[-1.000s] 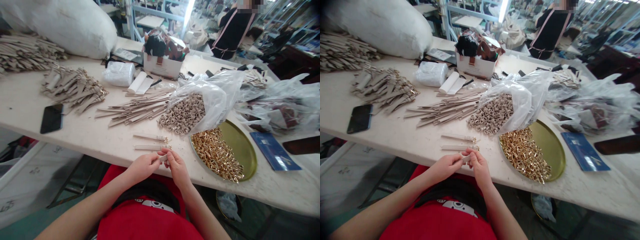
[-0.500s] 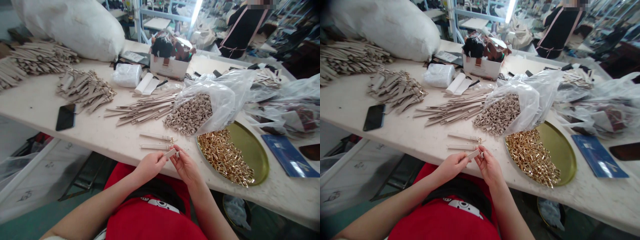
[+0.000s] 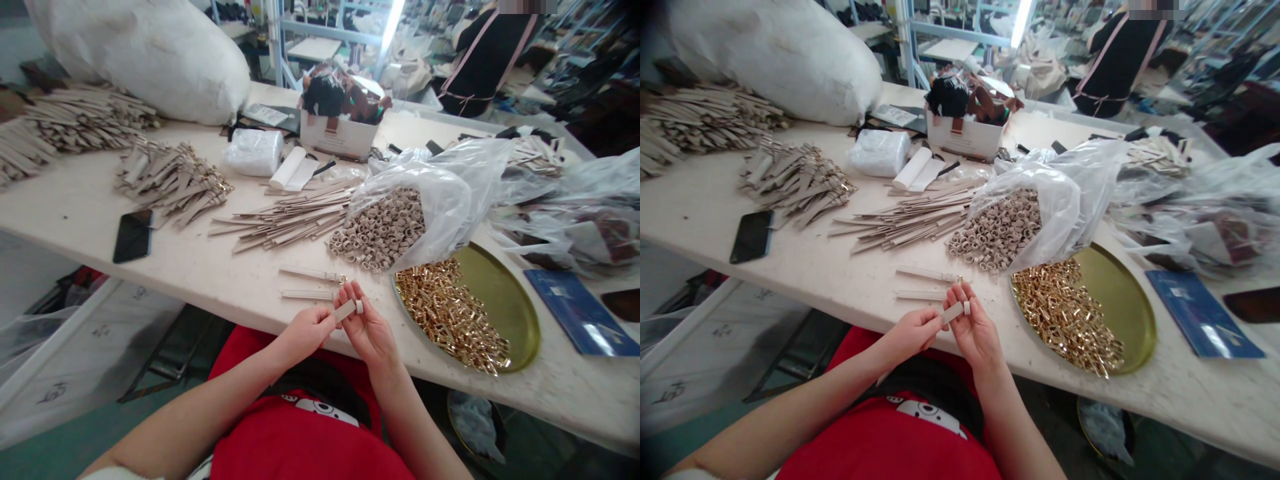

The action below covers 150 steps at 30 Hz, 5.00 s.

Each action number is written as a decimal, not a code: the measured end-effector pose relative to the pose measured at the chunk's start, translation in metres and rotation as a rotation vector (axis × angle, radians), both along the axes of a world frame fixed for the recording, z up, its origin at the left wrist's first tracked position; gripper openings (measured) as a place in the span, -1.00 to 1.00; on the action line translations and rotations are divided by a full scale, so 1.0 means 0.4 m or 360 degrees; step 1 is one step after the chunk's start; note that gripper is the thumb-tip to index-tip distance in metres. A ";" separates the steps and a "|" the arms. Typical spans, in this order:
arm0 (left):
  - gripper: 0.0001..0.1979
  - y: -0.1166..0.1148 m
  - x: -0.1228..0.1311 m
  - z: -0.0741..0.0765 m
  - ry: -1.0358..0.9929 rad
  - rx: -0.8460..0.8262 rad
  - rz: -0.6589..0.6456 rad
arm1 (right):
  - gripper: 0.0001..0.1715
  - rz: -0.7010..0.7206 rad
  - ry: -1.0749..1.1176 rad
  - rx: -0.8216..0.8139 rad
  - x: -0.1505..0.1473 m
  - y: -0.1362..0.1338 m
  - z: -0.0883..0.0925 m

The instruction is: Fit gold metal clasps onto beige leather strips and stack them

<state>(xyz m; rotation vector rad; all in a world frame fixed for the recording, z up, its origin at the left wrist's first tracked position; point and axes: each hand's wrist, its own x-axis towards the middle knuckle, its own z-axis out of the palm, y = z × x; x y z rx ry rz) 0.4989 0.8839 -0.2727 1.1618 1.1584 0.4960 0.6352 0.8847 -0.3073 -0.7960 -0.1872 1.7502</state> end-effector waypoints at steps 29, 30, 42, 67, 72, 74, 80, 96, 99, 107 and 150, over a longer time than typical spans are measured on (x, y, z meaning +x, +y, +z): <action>-0.68 -0.022 -0.018 -0.013 0.0275 0.0495 -0.0227 | -0.55 0.0272 -0.0966 0.0290 -0.003 -0.025 0.002; -0.68 -0.022 -0.018 -0.017 0.0308 0.0502 -0.0231 | -0.56 0.0298 -0.0843 0.0273 -0.001 -0.026 -0.001; -0.69 -0.005 -0.014 -0.001 0.0550 0.0684 -0.0305 | -0.68 0.0267 -0.0674 0.0225 -0.038 -0.052 -0.002; -0.70 -0.019 -0.027 0.001 0.0368 0.0539 -0.0158 | -0.79 0.0494 -0.4016 0.0085 0.305 0.032 0.019; -0.70 -0.006 -0.034 0.006 0.0389 0.0535 -0.0166 | -0.81 0.0174 -0.3333 0.0316 0.288 0.027 0.059; -0.70 0.006 -0.027 0.008 0.0335 0.0544 -0.0164 | -0.77 0.0155 -0.2784 0.0313 0.269 0.026 0.078; -0.69 0.044 0.019 0.017 -0.0049 0.0335 -0.0067 | -0.74 0.0275 -0.0947 0.0128 0.131 0.020 0.086; -0.77 0.033 0.010 0.017 -0.0097 0.0256 0.0078 | -0.76 0.0225 -0.0651 0.0160 0.007 -0.024 0.026; -0.81 0.023 0.009 0.017 -0.0070 0.0171 0.0014 | -0.74 0.0199 -0.0494 0.0002 0.001 -0.022 0.025; -0.69 0.006 0.001 -0.007 -0.0495 -0.0182 0.0294 | -0.77 -0.0176 -0.1478 0.0420 -0.023 -0.062 0.012; -0.72 0.001 -0.065 -0.008 0.0611 0.0905 -0.0665 | -0.69 0.0225 -0.0500 -0.0054 -0.009 -0.070 0.012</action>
